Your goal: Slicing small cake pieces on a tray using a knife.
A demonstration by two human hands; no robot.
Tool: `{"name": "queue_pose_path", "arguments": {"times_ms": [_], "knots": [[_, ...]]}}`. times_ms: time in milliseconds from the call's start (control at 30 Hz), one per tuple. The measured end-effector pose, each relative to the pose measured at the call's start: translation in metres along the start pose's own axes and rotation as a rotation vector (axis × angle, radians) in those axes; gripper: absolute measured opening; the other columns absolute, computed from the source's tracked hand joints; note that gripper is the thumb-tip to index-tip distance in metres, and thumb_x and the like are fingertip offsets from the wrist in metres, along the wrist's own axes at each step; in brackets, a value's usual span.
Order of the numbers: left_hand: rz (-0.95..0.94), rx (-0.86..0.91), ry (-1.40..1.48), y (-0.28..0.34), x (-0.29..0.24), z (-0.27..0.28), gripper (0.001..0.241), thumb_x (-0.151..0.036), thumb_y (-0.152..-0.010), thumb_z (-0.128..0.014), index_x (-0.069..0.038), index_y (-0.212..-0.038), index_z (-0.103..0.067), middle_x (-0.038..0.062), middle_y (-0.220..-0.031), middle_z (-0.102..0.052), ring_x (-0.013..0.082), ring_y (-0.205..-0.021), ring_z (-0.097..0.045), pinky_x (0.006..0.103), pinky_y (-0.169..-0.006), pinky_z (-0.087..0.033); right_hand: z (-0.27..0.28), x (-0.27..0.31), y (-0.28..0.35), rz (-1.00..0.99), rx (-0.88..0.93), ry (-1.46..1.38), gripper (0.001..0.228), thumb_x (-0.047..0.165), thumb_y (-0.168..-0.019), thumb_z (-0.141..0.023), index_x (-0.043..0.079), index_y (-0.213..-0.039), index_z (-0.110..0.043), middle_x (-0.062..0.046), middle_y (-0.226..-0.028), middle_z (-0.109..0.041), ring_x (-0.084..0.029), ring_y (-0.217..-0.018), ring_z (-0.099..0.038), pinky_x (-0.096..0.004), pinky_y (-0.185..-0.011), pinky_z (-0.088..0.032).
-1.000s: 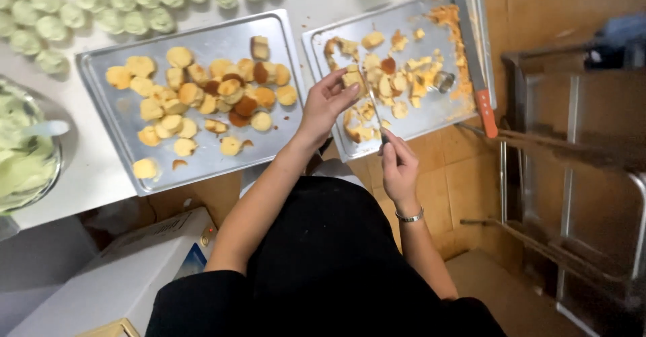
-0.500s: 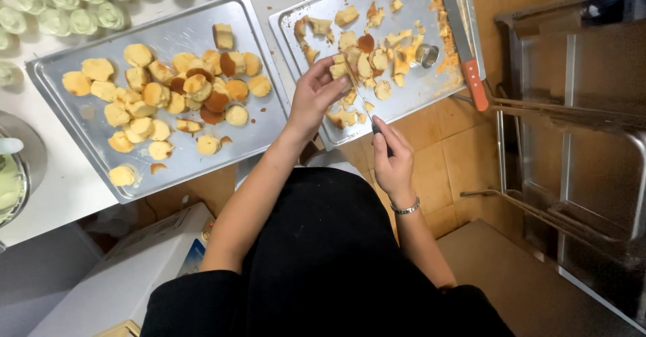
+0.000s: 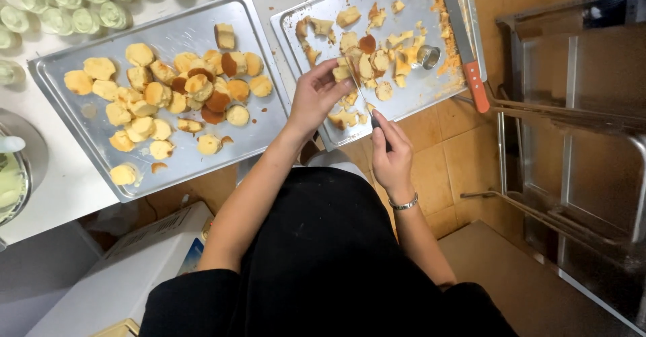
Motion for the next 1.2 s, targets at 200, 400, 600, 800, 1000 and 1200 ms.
{"name": "queue_pose_path", "arguments": {"times_ms": [200, 400, 600, 800, 1000, 1200], "knots": [[0.031, -0.003, -0.019, 0.0, 0.016, -0.001, 0.053, -0.008, -0.096, -0.076, 0.011, -0.139, -0.051, 0.011, -0.127, -0.068, 0.0137, -0.117, -0.065, 0.0284, -0.103, -0.055, -0.005, 0.0, -0.015, 0.026, -0.001, -0.011, 0.031, 0.008, -0.106, -0.057, -0.002, -0.134, -0.065, -0.008, -0.092, -0.063, -0.015, -0.083, -0.059, -0.028, -0.077, -0.049], [0.114, -0.076, 0.13, -0.003, 0.005, -0.002, 0.058, -0.013, -0.095, -0.074, 0.009, -0.142, -0.05, 0.011, -0.116, -0.07, 0.0121, -0.101, -0.067, 0.0274, -0.087, -0.057, -0.002, -0.004, -0.006, 0.024, 0.006, 0.005, 0.032, 0.008, -0.105, -0.058, -0.001, -0.135, -0.066, -0.009, -0.092, -0.063, -0.015, -0.081, -0.058, -0.028, -0.075, -0.049], [0.093, -0.029, 0.027, -0.005, 0.0, -0.004, 0.05, -0.012, -0.095, -0.075, 0.01, -0.136, -0.056, 0.011, -0.116, -0.071, 0.0108, -0.104, -0.067, 0.0266, -0.09, -0.057, 0.004, -0.018, 0.004, -0.01, 0.003, -0.002, 0.031, 0.01, -0.105, -0.057, -0.001, -0.134, -0.066, -0.008, -0.095, -0.066, -0.014, -0.082, -0.06, -0.028, -0.076, -0.05], [0.085, 0.012, -0.143, -0.001, 0.032, -0.008, 0.047, -0.007, -0.097, -0.08, 0.011, -0.137, -0.062, 0.008, -0.107, -0.058, 0.0097, -0.095, -0.054, 0.0259, -0.084, -0.05, -0.001, -0.026, -0.006, 0.025, -0.028, -0.027, 0.03, 0.01, -0.108, -0.056, -0.002, -0.134, -0.065, -0.008, -0.095, -0.065, -0.015, -0.084, -0.06, -0.028, -0.079, -0.051], [0.126, 0.035, 0.088, 0.003, 0.007, -0.021, 0.054, -0.011, -0.095, -0.073, 0.006, -0.142, -0.053, 0.007, -0.118, -0.069, 0.0088, -0.104, -0.064, 0.0233, -0.092, -0.054, -0.004, -0.025, -0.008, -0.001, -0.03, -0.005, 0.032, 0.01, -0.107, -0.055, -0.002, -0.135, -0.065, -0.008, -0.094, -0.064, -0.015, -0.084, -0.06, -0.029, -0.079, -0.051], [0.19, 0.039, 0.072, 0.001, 0.012, -0.01, 0.051, -0.012, -0.096, -0.073, 0.008, -0.14, -0.054, 0.011, -0.114, -0.07, 0.0105, -0.101, -0.066, 0.0251, -0.086, -0.054, -0.004, -0.03, 0.001, -0.03, -0.021, 0.009, 0.032, 0.01, -0.106, -0.056, -0.002, -0.134, -0.065, -0.009, -0.096, -0.066, -0.015, -0.083, -0.061, -0.029, -0.077, -0.051]]}}
Point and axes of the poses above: each hand's wrist, its own y-axis away from the middle knuckle, its own z-axis out of the back of the hand, x = y × z, the point moved 1 cm from there along -y, towards the middle knuckle
